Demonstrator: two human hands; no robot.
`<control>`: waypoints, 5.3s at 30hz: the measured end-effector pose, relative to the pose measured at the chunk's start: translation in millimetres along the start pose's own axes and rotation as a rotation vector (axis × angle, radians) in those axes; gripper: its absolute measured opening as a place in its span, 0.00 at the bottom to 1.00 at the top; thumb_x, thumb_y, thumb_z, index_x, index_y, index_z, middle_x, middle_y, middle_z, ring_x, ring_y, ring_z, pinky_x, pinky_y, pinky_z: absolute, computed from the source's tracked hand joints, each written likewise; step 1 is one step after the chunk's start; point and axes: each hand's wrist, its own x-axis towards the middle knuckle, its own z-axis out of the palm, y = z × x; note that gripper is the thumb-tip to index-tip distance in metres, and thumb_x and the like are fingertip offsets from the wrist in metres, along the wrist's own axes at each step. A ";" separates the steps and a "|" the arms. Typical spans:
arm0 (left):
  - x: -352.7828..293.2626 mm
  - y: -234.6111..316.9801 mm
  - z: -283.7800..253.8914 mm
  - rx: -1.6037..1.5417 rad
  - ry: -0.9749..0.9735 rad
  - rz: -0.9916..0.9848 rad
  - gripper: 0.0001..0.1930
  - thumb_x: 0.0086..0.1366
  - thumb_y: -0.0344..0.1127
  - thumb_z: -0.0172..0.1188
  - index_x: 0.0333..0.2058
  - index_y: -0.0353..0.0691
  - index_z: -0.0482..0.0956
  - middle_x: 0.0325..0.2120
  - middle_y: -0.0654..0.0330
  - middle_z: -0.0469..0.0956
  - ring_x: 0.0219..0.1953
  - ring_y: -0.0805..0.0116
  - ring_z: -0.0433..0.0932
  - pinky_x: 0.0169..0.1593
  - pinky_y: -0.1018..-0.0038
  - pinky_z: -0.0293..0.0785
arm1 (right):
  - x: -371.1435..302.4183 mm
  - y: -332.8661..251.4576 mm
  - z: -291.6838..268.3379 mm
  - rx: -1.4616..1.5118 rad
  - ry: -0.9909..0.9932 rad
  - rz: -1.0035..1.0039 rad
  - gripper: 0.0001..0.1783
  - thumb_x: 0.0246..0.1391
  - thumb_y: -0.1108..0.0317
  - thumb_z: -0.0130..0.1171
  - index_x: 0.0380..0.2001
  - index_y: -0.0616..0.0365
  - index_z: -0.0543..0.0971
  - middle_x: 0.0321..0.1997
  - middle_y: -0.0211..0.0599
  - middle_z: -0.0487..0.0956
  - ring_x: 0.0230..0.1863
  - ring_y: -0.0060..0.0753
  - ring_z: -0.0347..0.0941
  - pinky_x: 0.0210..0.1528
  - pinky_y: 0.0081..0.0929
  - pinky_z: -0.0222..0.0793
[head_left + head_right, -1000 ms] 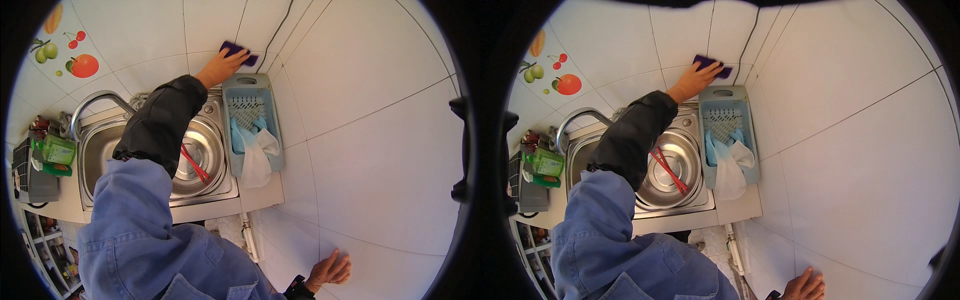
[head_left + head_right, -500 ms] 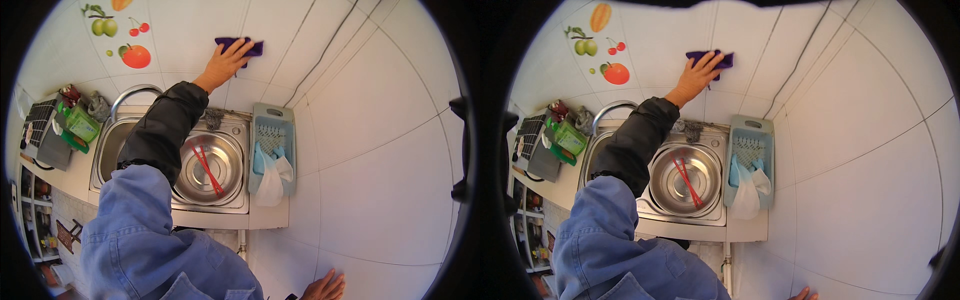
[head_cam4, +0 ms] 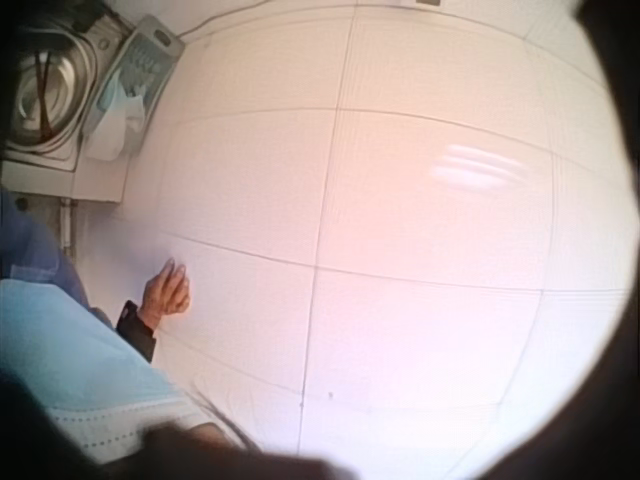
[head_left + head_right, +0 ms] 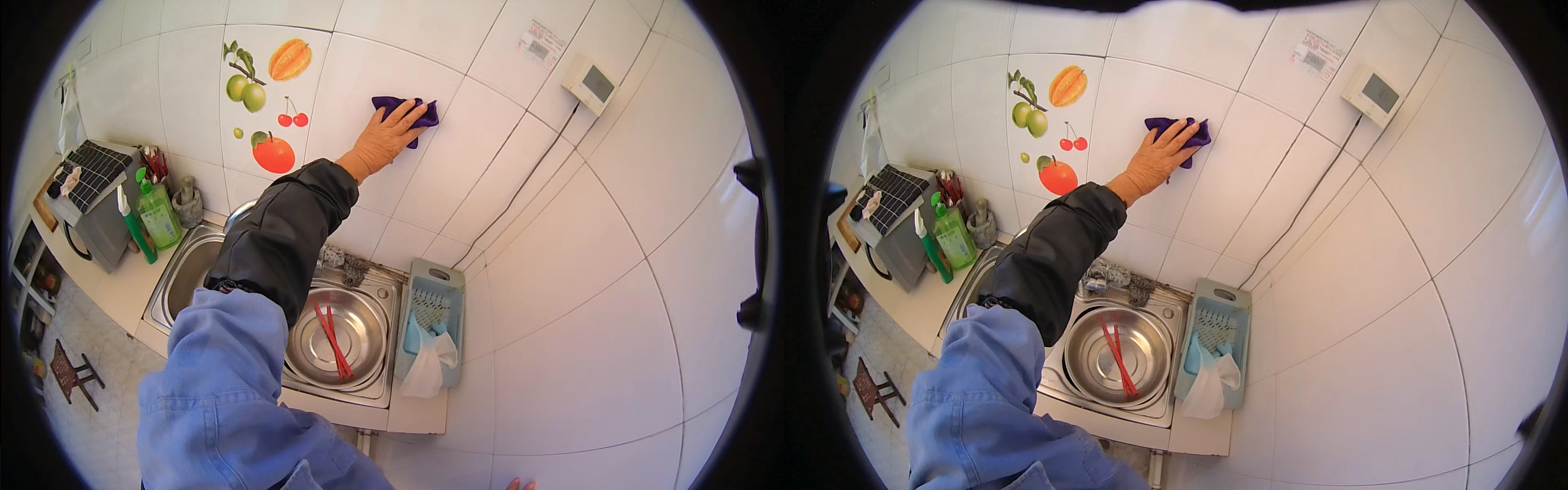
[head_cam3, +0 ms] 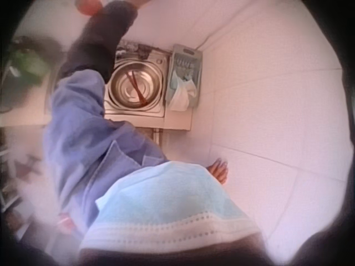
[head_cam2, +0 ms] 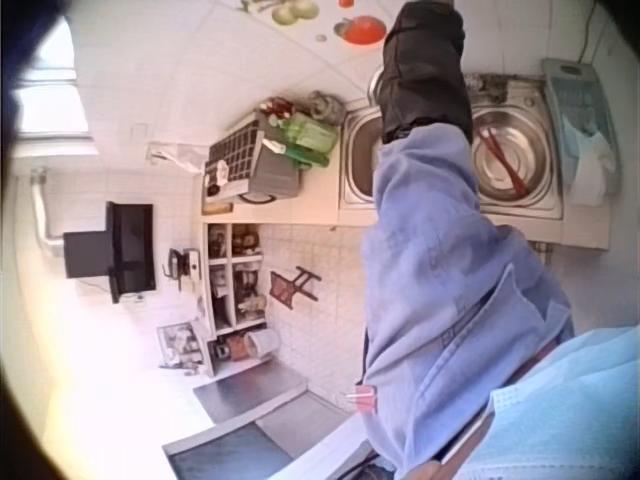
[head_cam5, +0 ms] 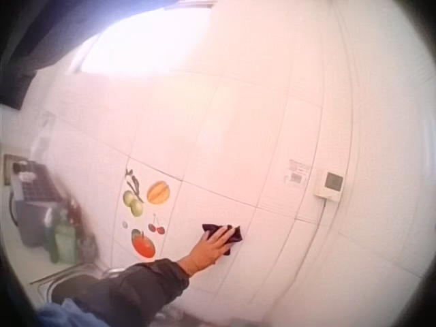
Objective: The person wipes the kitchen wall tiles, sink rim, countertop, microwave, cutting board, and stovetop using a purple cloth. They move items like a spray bottle and cutting board to reach different areas and continue wiping across multiple surfaces.
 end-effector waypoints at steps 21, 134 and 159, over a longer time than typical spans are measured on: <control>-50.5 -83.1 27.0 -0.092 0.084 -1.354 0.46 0.59 0.25 0.66 0.73 0.51 0.52 0.75 0.40 0.43 0.76 0.34 0.43 0.68 0.41 0.62 | -9.6 -10.1 11.6 -0.098 0.045 0.010 0.20 0.70 0.56 0.46 0.56 0.34 0.84 0.62 0.31 0.81 0.62 0.41 0.74 0.62 0.45 0.66; 27.5 -201.1 -41.8 -0.059 0.219 0.046 0.25 0.63 0.27 0.55 0.59 0.50 0.77 0.65 0.60 0.68 0.71 0.58 0.61 0.56 0.45 0.65 | 17.2 -106.5 15.4 0.183 -0.123 0.180 0.20 0.70 0.68 0.44 0.60 0.50 0.75 0.70 0.47 0.72 0.67 0.57 0.69 0.61 0.59 0.67; -67.9 -20.7 21.5 0.044 -0.087 -0.008 0.26 0.66 0.34 0.57 0.64 0.57 0.74 0.73 0.62 0.58 0.76 0.56 0.52 0.55 0.39 0.69 | -2.7 -50.1 35.8 0.186 -0.159 -0.024 0.19 0.69 0.65 0.50 0.58 0.51 0.80 0.67 0.40 0.76 0.65 0.50 0.72 0.62 0.54 0.67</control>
